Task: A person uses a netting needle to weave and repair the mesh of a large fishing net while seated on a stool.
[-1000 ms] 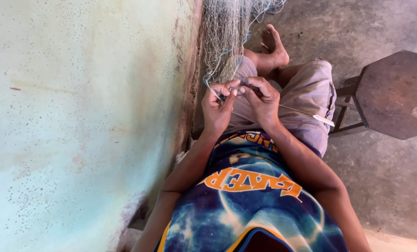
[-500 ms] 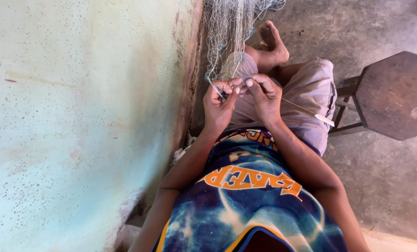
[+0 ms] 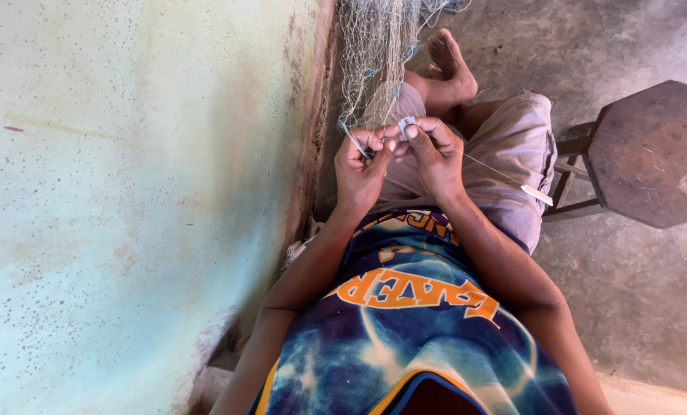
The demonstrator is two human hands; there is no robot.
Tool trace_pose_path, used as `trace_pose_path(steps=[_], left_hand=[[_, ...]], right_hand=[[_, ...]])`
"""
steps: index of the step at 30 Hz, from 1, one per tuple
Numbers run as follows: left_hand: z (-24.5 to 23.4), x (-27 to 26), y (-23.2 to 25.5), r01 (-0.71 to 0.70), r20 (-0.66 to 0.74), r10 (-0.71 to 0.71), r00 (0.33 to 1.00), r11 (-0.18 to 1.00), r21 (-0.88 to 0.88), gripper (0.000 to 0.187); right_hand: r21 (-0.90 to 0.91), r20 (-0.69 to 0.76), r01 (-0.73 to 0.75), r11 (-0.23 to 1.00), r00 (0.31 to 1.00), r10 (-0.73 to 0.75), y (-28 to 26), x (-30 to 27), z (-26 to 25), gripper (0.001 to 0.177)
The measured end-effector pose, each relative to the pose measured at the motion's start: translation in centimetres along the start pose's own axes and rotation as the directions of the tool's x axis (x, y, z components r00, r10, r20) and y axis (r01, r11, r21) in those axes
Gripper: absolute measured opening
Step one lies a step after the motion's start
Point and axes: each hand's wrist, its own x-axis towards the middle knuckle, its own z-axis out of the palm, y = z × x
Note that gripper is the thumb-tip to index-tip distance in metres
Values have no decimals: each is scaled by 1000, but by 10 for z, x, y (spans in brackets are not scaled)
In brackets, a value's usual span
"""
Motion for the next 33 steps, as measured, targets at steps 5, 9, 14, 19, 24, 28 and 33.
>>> trace_pose_path(steps=[5, 9, 14, 19, 24, 28, 33], left_hand=[[-2, 0, -9, -8, 2, 9, 1000, 1000, -29, 20], [2, 1, -2, -6, -20, 6, 1000, 1000, 0, 21], [-5, 0, -7, -5, -15, 5, 1000, 999, 50, 21], [-10, 0, -9, 18, -44, -16, 999, 999, 48, 22], [-18, -1, -24, 93, -71, -100, 992, 991, -100, 21], [-30, 3, -28, 139, -56, -149, 987, 978, -153, 24], [-57, 8, -57, 243, -100, -326, 940, 845, -476, 24]], right_hand=[[101, -37, -76, 992, 996, 80, 10, -1, -3, 12], [155, -55, -136, 979, 988, 146, 18, 0, -8, 12], [158, -49, -161, 974, 984, 171, 10, 1, -3, 13], [186, -29, -190, 964, 980, 198, 15, 1, -9, 13], [277, 91, -352, 894, 936, 340, 18, 0, -16, 6], [278, 144, -406, 871, 914, 380, 13, -8, -33, 3], [382, 53, -282, 880, 957, 284, -51, 15, -110, 6]])
